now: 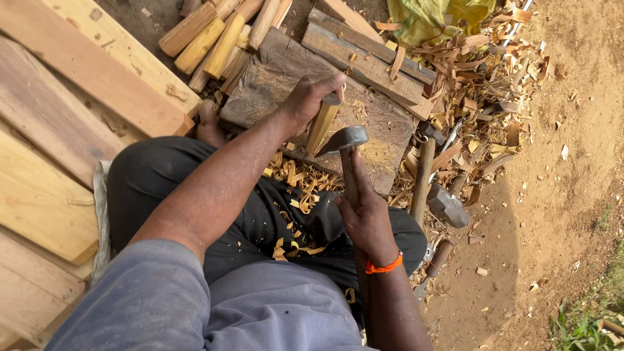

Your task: The person sits on the ground and uses a hammer and chisel to carve a small piece of wood held between their legs. They repeatedly strike the chisel to shape the wood, producing wood shavings that accumulate on their lap and the ground.

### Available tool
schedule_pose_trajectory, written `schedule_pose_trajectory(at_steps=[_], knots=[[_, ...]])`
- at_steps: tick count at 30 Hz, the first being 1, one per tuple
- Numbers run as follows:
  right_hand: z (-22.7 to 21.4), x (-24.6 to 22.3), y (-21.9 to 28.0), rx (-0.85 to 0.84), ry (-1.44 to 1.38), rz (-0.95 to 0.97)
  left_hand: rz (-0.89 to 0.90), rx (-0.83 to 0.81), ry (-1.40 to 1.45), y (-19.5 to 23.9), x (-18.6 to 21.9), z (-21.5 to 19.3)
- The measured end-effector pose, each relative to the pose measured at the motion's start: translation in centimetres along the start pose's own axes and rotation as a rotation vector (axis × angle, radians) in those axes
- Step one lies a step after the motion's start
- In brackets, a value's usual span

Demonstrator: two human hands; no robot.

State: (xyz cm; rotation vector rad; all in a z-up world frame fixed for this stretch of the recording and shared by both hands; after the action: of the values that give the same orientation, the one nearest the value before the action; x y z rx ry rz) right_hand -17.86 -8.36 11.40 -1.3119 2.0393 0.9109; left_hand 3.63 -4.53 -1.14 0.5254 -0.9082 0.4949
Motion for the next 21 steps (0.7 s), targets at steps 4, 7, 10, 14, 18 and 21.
schedule_pose_trajectory(at_steps=[4,7,10,14,18,21], knots=[[-0.5,-1.3,-0.4,-0.011,-0.014,-0.033,-0.082,-0.024,0.136,0.0,1.1,0.7],[-1.6,-3.5,-0.7,-0.043,-0.045,-0.109,0.132,-0.115,0.069,0.0,1.7,1.5],[-4.6,-5.4,0.3,0.008,-0.265,-0.095,0.131,-0.167,0.067,-0.4,0.3,1.7],[-8.2,-8.6,2.2,0.177,-0.415,-0.248,0.115,-0.167,0.100,-1.1,-0.5,1.4],[-7.4,-9.5,0.8,0.170,-0.306,-0.274,0.135,-0.112,0.117,-0.9,-0.1,1.3],[-6.3,-9.9,-0.8,0.128,-0.114,-0.262,0.172,-0.065,0.078,-0.8,0.5,1.2]])
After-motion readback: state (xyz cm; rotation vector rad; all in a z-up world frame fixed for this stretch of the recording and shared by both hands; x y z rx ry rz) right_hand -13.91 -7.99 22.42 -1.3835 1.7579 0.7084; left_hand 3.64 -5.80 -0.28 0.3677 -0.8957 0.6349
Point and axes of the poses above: each hand's wrist, its own y-axis away from the middle knuckle, its own z-axis out of the palm, x = y × z, the point moved 7 cm from there along -y, towards the middle knuckle, and after that the axes turned 3 degrees about -y, right-handed, at the moved point
